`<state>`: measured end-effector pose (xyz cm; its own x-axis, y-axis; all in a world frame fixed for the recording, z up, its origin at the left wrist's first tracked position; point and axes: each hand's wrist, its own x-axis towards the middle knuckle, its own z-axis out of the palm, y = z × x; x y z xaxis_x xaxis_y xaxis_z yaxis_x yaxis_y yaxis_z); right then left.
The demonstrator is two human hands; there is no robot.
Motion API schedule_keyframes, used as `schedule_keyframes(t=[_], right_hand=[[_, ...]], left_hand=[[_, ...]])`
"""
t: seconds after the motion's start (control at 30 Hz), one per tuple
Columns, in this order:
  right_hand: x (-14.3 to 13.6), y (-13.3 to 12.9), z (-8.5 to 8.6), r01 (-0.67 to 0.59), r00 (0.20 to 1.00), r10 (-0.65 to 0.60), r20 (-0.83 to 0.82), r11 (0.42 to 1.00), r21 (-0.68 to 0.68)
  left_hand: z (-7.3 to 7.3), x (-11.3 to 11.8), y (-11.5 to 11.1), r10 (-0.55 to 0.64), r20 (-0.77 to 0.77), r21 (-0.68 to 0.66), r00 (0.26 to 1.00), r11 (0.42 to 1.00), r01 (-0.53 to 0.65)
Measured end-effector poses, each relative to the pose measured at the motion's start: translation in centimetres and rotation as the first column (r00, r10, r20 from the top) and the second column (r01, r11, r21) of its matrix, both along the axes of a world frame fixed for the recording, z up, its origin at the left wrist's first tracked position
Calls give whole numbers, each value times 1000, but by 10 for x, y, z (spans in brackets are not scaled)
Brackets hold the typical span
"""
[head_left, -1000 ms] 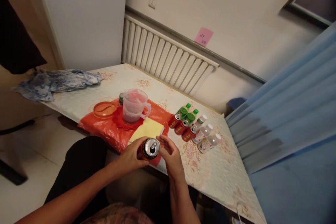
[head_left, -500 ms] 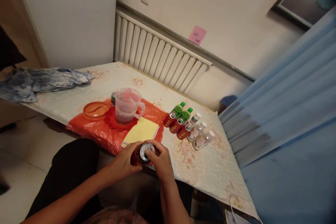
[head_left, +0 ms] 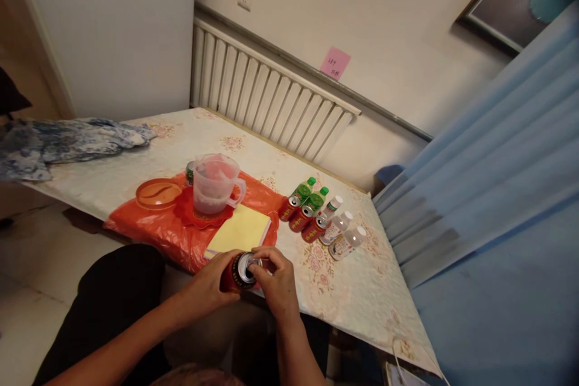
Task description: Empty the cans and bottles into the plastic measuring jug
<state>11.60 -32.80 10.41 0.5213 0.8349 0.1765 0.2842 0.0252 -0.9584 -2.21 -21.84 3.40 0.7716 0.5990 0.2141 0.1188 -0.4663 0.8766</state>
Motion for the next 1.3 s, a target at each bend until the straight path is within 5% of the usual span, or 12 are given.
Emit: schedule_keyframes(t=[0.8, 1.3], right_hand=[[1, -3, -12, 25, 1000, -26, -10, 999, -44], [7, -2, -26, 35, 983, -46, -177, 997, -64]], left_hand=[[-28, 2, -1, -61, -17, -29, 998, 998, 61], [-22, -1, -1, -109, -53, -89, 993, 991, 104]])
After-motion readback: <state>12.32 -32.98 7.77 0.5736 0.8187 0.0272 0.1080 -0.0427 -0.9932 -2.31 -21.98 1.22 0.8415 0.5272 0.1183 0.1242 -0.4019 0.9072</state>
